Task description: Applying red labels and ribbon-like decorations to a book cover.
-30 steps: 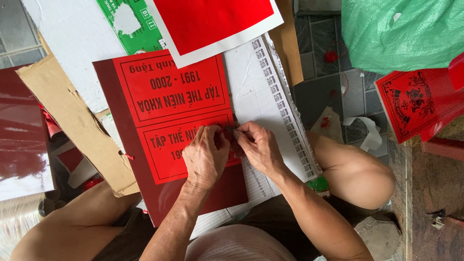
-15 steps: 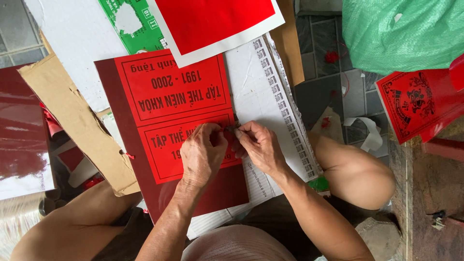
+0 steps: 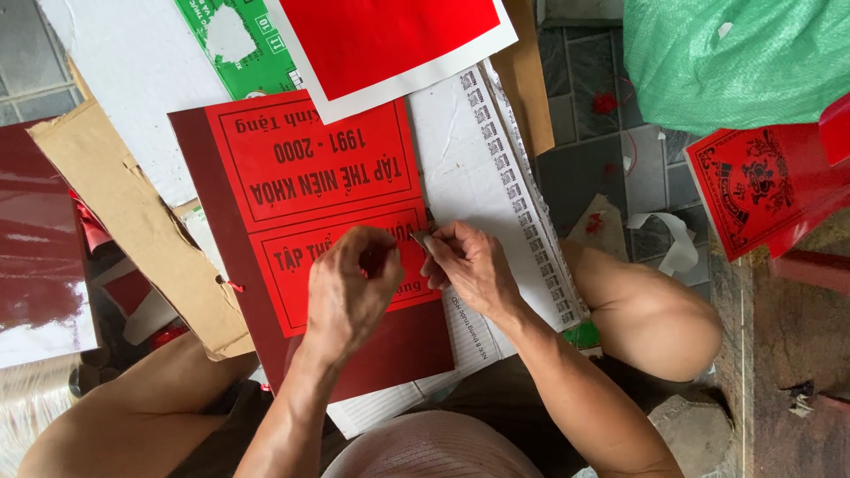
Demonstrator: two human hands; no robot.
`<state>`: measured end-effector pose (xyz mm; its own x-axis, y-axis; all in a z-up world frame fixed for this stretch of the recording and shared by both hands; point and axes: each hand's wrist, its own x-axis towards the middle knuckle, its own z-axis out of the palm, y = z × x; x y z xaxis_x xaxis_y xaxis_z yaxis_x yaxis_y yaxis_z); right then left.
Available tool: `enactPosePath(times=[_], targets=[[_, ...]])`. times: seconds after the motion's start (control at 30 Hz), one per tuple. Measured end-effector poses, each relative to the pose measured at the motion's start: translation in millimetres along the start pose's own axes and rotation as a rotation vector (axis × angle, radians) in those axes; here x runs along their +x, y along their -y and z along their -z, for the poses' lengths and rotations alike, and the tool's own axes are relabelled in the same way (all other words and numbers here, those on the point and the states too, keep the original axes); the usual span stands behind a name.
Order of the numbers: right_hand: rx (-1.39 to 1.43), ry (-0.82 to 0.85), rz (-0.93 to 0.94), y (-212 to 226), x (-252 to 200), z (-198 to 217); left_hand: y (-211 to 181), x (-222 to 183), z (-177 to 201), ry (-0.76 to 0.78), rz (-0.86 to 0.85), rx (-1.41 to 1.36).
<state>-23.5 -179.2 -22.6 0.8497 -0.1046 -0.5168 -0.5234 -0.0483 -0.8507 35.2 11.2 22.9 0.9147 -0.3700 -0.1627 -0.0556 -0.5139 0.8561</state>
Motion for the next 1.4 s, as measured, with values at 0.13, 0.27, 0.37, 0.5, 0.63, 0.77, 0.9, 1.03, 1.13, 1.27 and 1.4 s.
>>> enactPosePath(times=[0.13, 0.27, 0.37, 0.5, 0.63, 0.77, 0.9, 1.03, 1.13, 1.27, 1.4], targets=[[0.021, 0.046, 0.083, -0.8, -5.9, 8.6, -19.1, -46.4, 36.9, 0.139, 0.015, -0.004], [-0.057, -0.112, 0.305, 1.6, -17.8, 7.5, 0.0, -111.3, 40.9, 0.226, 0.143, -0.008], [-0.552, -0.261, 0.632, 4.5, -22.8, 7.1, 20.4, -145.5, 25.0, 0.245, 0.213, -0.07], [-0.891, -0.093, 0.873, 7.0, -25.9, 0.9, 58.2, -176.8, 1.5, 0.102, 0.137, -0.226], [-1.11, -0.089, 0.87, 7.6, -21.9, -2.1, 41.8, -169.3, 13.5, 0.078, 0.214, -0.294], [-1.189, -0.061, 0.839, 11.7, -22.6, -5.5, 40.0, -173.0, 27.5, 0.042, 0.421, -0.306], [-1.173, -0.03, 0.855, 11.9, -20.9, -5.5, 48.1, -183.9, 36.2, -0.044, 0.536, -0.426], [-1.195, -0.037, 0.833, 13.7, -20.8, 0.9, 73.6, -206.0, 44.3, -0.153, 0.558, -0.552], [-0.938, -0.13, 0.84, 0.9, -18.7, 19.8, 78.3, -210.5, 61.4, -0.287, 0.519, -0.644], [-0.763, -0.461, 0.461, -22.8, -33.1, 27.2, 58.0, -218.4, 89.6, -0.414, 0.487, -0.582], [-0.935, -0.569, 0.605, -14.1, -45.6, 18.6, 86.5, -235.1, 88.3, -0.458, 0.405, -0.571]])
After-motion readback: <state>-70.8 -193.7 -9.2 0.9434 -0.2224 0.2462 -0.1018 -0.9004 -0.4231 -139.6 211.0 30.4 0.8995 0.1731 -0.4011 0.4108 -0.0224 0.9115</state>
